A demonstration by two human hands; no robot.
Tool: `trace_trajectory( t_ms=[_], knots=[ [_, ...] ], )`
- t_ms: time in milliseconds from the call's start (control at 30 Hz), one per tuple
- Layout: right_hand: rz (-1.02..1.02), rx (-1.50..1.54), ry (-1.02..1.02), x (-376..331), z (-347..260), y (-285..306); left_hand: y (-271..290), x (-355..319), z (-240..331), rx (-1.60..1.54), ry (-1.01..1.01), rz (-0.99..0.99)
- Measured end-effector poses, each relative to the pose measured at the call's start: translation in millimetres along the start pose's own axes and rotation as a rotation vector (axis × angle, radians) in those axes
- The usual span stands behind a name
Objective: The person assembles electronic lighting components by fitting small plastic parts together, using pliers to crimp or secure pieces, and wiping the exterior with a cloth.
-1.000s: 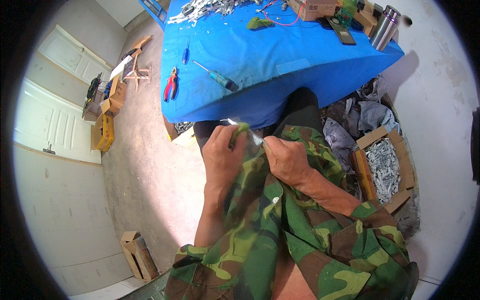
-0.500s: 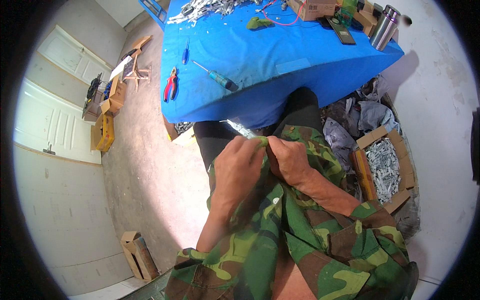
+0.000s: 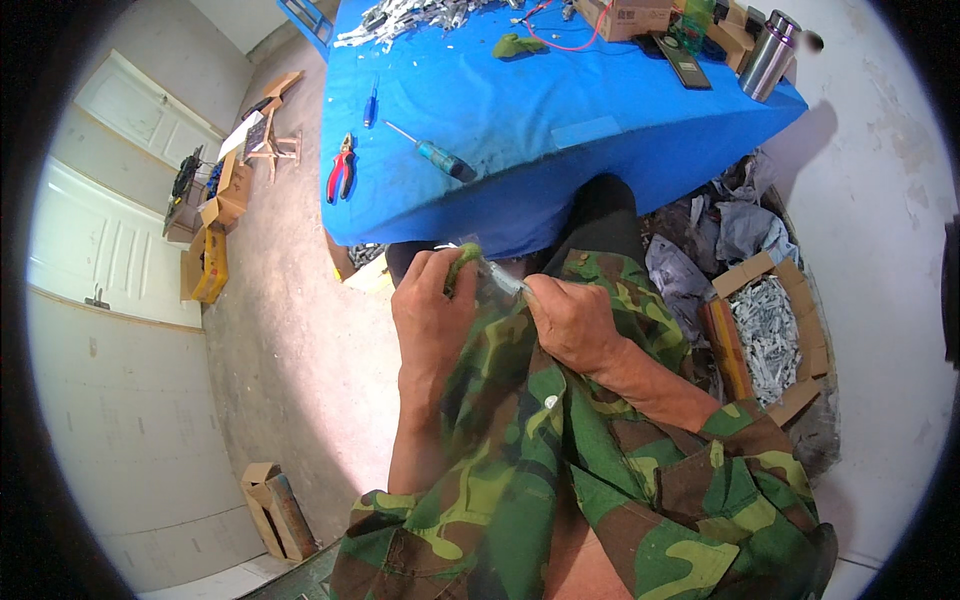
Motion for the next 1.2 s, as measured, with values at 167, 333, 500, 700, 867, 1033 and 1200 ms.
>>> trace_trajectory(
  t_ms=[167, 333, 500, 700, 867, 1033, 1200],
  knots=[
    [0.036, -0.001, 0.014, 1, 0, 3, -8, -7, 16, -0.053, -0.027, -0.066],
    [0.032, -0.015, 0.028, 3, -3, 6, -12, -16, 29, -0.031, -0.073, -0.137],
    [0.057, 0.017, 0.02, 2, 0, 7, -19, -25, 37, -0.045, -0.104, -0.205],
    [0.104, 0.0, 0.036, 4, -5, 11, -1, -18, 7, -0.393, 0.146, -0.116],
    [0.136, 0.011, 0.07, 4, -9, 13, -1, -14, -29, -0.597, 0.36, 0.015],
    [0.181, 0.063, 0.109, 6, -15, 17, -22, -22, -53, -0.875, 0.471, 0.011],
    [0.089, 0.078, 0.11, 4, -14, 13, -32, -21, -50, -1.081, 0.551, -0.038]
  ],
)
Point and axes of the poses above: each hand's wrist, its own x-axis towards the middle knuckle, its own y-axis out of the back of the hand, z = x × y, the point moved 7 cm from there along x, towards the middle knuckle, and after that the axes turned 2 degrees about -x, right-handed, at the moved point
